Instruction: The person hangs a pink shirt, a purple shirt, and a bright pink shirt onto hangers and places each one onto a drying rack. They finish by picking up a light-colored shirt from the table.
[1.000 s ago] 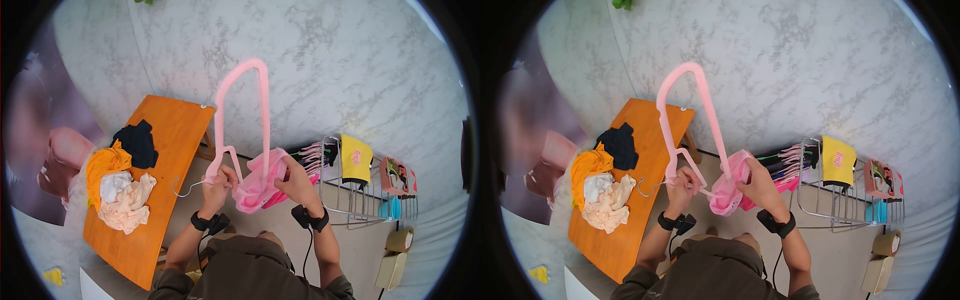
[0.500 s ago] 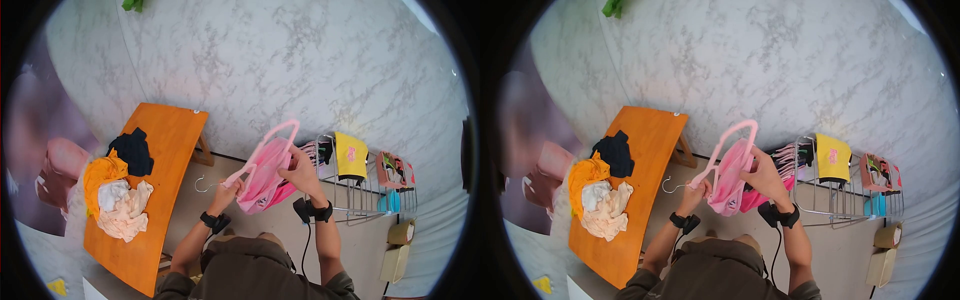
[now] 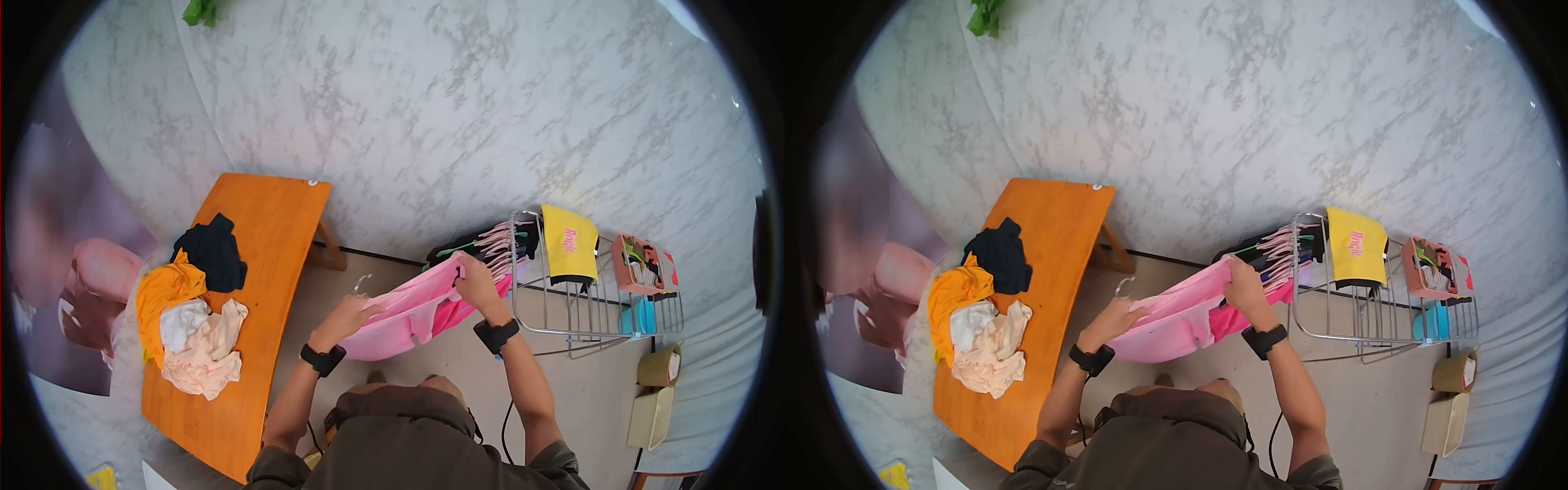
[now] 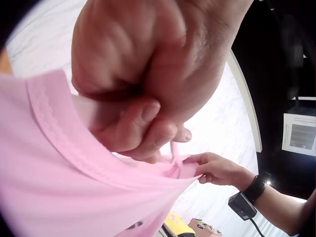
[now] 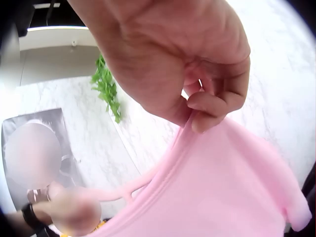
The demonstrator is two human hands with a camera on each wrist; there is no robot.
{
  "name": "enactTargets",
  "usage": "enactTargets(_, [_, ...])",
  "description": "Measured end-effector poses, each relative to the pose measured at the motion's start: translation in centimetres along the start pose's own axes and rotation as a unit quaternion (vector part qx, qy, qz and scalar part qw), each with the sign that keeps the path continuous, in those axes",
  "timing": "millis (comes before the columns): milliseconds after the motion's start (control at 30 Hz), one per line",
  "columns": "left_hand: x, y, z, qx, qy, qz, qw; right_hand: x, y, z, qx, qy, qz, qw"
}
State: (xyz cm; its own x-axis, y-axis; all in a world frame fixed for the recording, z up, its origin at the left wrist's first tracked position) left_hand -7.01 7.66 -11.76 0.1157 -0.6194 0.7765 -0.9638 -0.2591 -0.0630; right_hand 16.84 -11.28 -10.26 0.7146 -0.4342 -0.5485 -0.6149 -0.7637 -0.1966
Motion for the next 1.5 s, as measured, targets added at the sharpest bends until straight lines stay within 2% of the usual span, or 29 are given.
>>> enactTargets(33, [0.4, -0.1, 0.0, 0.0, 0.0, -0.003, 1.0, -0.3, 0.4, 0.7, -0.026, 0.018, 0.006, 0.999])
enactTargets(100, [1.0, -0.6, 0.2, -0.004, 0.024, 0.005, 1.0, -0.6, 1.0, 1.9, -0.023, 0.031, 0.006, 0.999])
enactTargets(200, [1.2, -1.1, 0.2, -0.008, -0.01, 0.045, 0.999, -1.4, 1.9, 3.9, -0.077, 0.019, -0.051, 0.996])
enactTargets(300, [1.6, -1.3, -0.1, -0.019, -0.011, 0.039, 0.999, -1.5, 3.0, 5.4, -0.1, 0.018, -0.068, 0.992])
enactTargets(367, [1.8, -1.1, -0.5, -0.031, -0.029, 0.027, 0.999, -1.5, 3.2, 5.5, -0.107, 0.015, -0.046, 0.993])
enactTargets(433, [1.5, -0.9, -0.9, -0.042, -0.047, 0.016, 0.998, -0.3, 3.3, 5.6, -0.101, 0.071, -0.02, 0.992])
enactTargets(533, [1.1, -0.2, -1.3, -0.023, -0.011, 0.043, 0.999, 1.0, 4.0, 5.8, -0.109, 0.132, -0.002, 0.985])
enactTargets(633, [1.1, 0.1, -1.2, -0.025, -0.01, 0.007, 1.0, 1.1, 4.4, 6.1, -0.154, 0.141, 0.012, 0.978])
enactTargets(700, [0.7, 0.1, -0.5, -0.051, -0.022, 0.006, 0.998, 0.1, 4.6, 5.8, -0.154, 0.122, -0.002, 0.98])
enactTargets(867, [0.6, -0.1, -0.2, -0.032, -0.047, -0.008, 0.998, -1.0, 4.8, 5.5, -0.146, 0.084, -0.029, 0.985])
enactTargets(933, [0.7, -0.1, -0.6, -0.029, -0.039, -0.017, 0.999, -0.5, 4.8, 4.9, -0.113, 0.116, -0.012, 0.987])
enactTargets(1067, [0.5, 0.5, -0.6, -0.014, -0.026, -0.017, 0.999, -0.3, 5.1, 4.4, -0.12, 0.13, 0.007, 0.984])
enactTargets(1133, [0.3, 0.7, -0.2, -0.01, -0.027, -0.017, 0.999, -0.7, 5.3, 4.5, -0.152, 0.173, 0.06, 0.971])
enactTargets(1267, [0.2, 0.9, 0.9, -0.019, -0.052, -0.006, 0.998, -1.3, 5.5, 4.0, -0.15, 0.157, 0.07, 0.974])
enactTargets(1333, [0.0, 0.8, 1.5, -0.028, -0.053, -0.008, 0.998, -1.3, 5.5, 4.3, -0.148, 0.105, 0.006, 0.983])
enactTargets(1367, [-0.1, 0.8, 1.8, -0.02, -0.05, 0.015, 0.998, -1.3, 5.5, 4.5, -0.147, 0.106, 0.004, 0.983])
enactTargets(1433, [0.6, 0.6, 1.8, -0.013, -0.047, 0.038, 0.998, -2.5, 5.6, 4.7, -0.138, 0.052, -0.051, 0.988])
enactTargets(1500, [1.1, 0.3, 1.7, -0.041, -0.036, 0.018, 0.998, -3.4, 6.2, 5.2, -0.154, 0.018, -0.053, 0.986])
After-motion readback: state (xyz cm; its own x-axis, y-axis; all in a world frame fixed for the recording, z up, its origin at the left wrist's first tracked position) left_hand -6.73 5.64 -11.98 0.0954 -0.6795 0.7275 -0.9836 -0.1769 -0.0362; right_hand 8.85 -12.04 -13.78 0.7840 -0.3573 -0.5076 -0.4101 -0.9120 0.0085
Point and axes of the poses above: each hand's wrist, its own y-axis away from the middle knuckle, its own z-axis out of the palm, x = y × z, the point moved 1 cm from there along -y, towards the middle knuckle, and after that the axes turned 2 degrees about -x, right-handed, at the moved point
